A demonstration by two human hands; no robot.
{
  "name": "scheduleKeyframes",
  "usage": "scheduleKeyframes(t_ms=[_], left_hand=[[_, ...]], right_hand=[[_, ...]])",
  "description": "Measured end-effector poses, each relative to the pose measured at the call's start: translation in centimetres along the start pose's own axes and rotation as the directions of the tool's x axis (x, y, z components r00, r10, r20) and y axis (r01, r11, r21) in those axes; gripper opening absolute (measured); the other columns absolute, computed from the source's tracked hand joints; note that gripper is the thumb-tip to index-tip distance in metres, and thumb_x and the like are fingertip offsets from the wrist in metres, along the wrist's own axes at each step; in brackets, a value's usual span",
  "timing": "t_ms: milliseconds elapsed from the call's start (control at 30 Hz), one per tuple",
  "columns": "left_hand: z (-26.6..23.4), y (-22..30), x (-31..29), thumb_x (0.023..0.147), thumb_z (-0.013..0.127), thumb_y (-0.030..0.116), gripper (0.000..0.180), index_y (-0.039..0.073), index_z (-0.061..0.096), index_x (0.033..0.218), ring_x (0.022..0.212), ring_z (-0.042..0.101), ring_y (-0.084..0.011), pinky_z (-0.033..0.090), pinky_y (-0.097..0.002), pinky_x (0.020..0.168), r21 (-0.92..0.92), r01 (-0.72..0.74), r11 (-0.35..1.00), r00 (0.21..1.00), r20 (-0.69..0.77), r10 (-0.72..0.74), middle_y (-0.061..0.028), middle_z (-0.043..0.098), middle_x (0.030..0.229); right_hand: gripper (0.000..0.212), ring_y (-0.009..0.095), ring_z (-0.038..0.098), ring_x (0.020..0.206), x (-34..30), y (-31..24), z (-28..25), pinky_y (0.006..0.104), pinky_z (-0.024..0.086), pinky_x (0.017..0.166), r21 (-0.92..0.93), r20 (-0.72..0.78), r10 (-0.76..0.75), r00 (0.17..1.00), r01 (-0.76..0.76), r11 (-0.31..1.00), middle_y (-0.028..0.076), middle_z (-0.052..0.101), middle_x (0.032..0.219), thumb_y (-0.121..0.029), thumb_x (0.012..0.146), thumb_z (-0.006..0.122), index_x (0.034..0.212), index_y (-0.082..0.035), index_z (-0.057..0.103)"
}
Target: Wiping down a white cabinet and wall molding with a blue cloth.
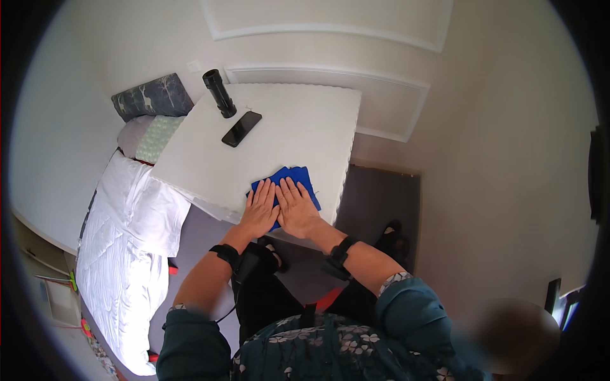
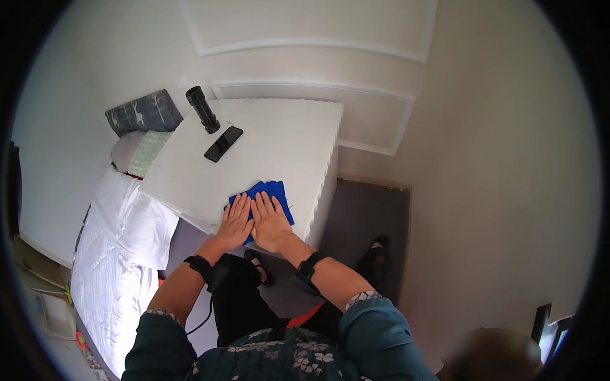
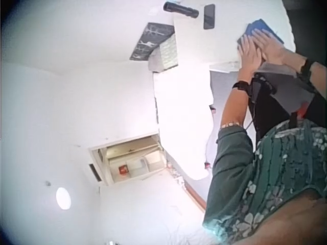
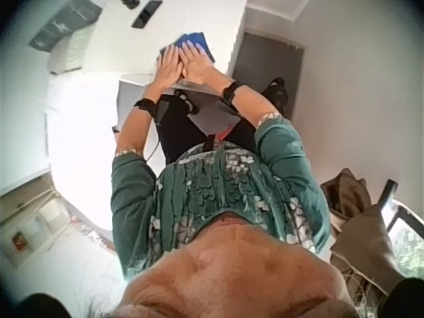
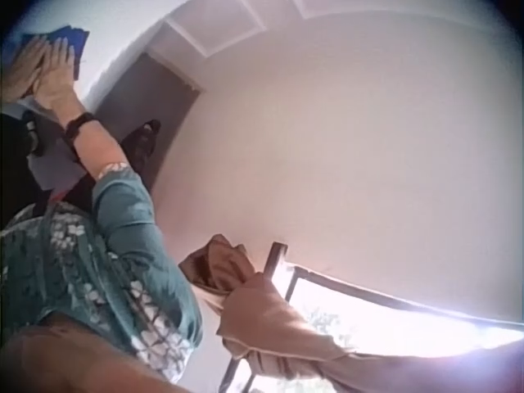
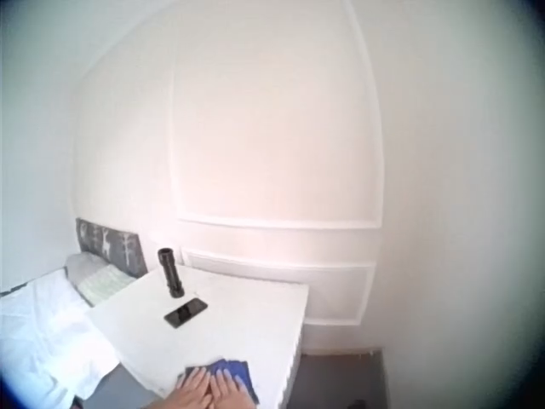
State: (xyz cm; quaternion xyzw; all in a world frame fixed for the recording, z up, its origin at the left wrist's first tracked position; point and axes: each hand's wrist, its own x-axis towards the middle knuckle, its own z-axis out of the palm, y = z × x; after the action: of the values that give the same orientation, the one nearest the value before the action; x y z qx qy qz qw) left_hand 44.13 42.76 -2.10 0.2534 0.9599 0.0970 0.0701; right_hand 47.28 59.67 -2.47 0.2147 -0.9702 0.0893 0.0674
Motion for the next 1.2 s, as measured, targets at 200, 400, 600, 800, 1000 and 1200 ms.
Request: scheduleKeyframes(t_ms=[200,400,600,800,1000,1200], left_hand=[[0.4,2.5,-1.6,0.099,0.036,0.035,0.066,0.003,0.017,0.154,0.150,0.006,-0.0272,0.006,-0.0464,0.120,-0.007,-0.012,1.000,1.000,-0.003,0.012,-0.0142,0.012,0.162],[0.7,5.4,-0.4,0.100,0.034,0.039,0.067,0.003,0.016,0.154,0.150,0.006,-0.0281,0.006,-0.0477,0.120,0.007,-0.012,1.000,0.998,0.062,0.012,-0.0140,0.011,0.162],[1.8,6.1,3.6,0.101,0.030,0.042,0.068,0.004,0.012,0.155,0.150,0.003,-0.0286,0.004,-0.0490,0.120,-0.009,-0.046,0.999,0.998,0.038,0.046,-0.0137,0.007,0.162],[1.8,5.2,3.2,0.100,0.033,0.041,0.069,0.004,0.013,0.154,0.150,0.003,-0.0283,0.005,-0.0499,0.119,-0.057,-0.060,0.997,0.998,-0.007,0.060,-0.0146,0.009,0.162],[1.2,4.8,0.0,0.099,0.036,0.041,0.071,0.003,0.012,0.155,0.150,0.004,-0.0286,0.005,-0.0486,0.120,-0.048,-0.136,0.990,0.989,0.051,0.138,-0.0154,0.008,0.162],[1.3,4.8,-0.1,0.099,0.036,0.041,0.072,0.001,0.012,0.154,0.150,0.004,-0.0303,0.005,-0.0513,0.119,-0.047,-0.127,0.991,0.990,0.055,0.130,-0.0170,0.008,0.162]], right_hand=[[0.065,0.036,0.017,0.147,-3.0,0.3,-0.2,0.0475,0.009,0.119,0.063,-0.044,-0.027,0.999,0.030,0.998,0.024,0.027,0.155,-0.032,0.096,0.035,0.148,0.006,0.029],[0.064,0.033,0.018,0.148,-5.4,2.0,-1.3,0.0474,0.008,0.120,0.080,-0.038,0.028,0.999,-0.025,0.997,0.019,0.028,0.156,-0.032,0.095,0.036,0.148,0.003,0.032],[0.063,0.031,0.018,0.148,-4.2,5.1,-1.3,0.0472,0.012,0.119,0.043,-0.025,0.090,0.996,-0.089,0.995,0.018,0.028,0.156,-0.030,0.095,0.035,0.150,-0.002,0.029],[0.063,0.031,0.018,0.148,-3.7,4.2,-0.8,0.0453,0.012,0.120,-0.014,-0.022,0.102,0.995,-0.102,0.995,0.019,0.026,0.157,-0.031,0.095,0.034,0.150,-0.001,0.029],[0.063,0.035,0.021,0.146,-6.1,1.8,-1.0,0.0474,0.016,0.119,-0.041,-0.076,0.061,0.995,-0.064,0.997,0.024,0.029,0.154,-0.030,0.095,0.035,0.147,0.007,0.030],[0.067,0.036,0.019,0.147,-6.1,2.1,-1.5,0.0486,0.012,0.119,-0.015,-0.009,0.022,1.000,-0.022,1.000,0.022,0.027,0.155,-0.034,0.094,0.035,0.148,0.005,0.028]])
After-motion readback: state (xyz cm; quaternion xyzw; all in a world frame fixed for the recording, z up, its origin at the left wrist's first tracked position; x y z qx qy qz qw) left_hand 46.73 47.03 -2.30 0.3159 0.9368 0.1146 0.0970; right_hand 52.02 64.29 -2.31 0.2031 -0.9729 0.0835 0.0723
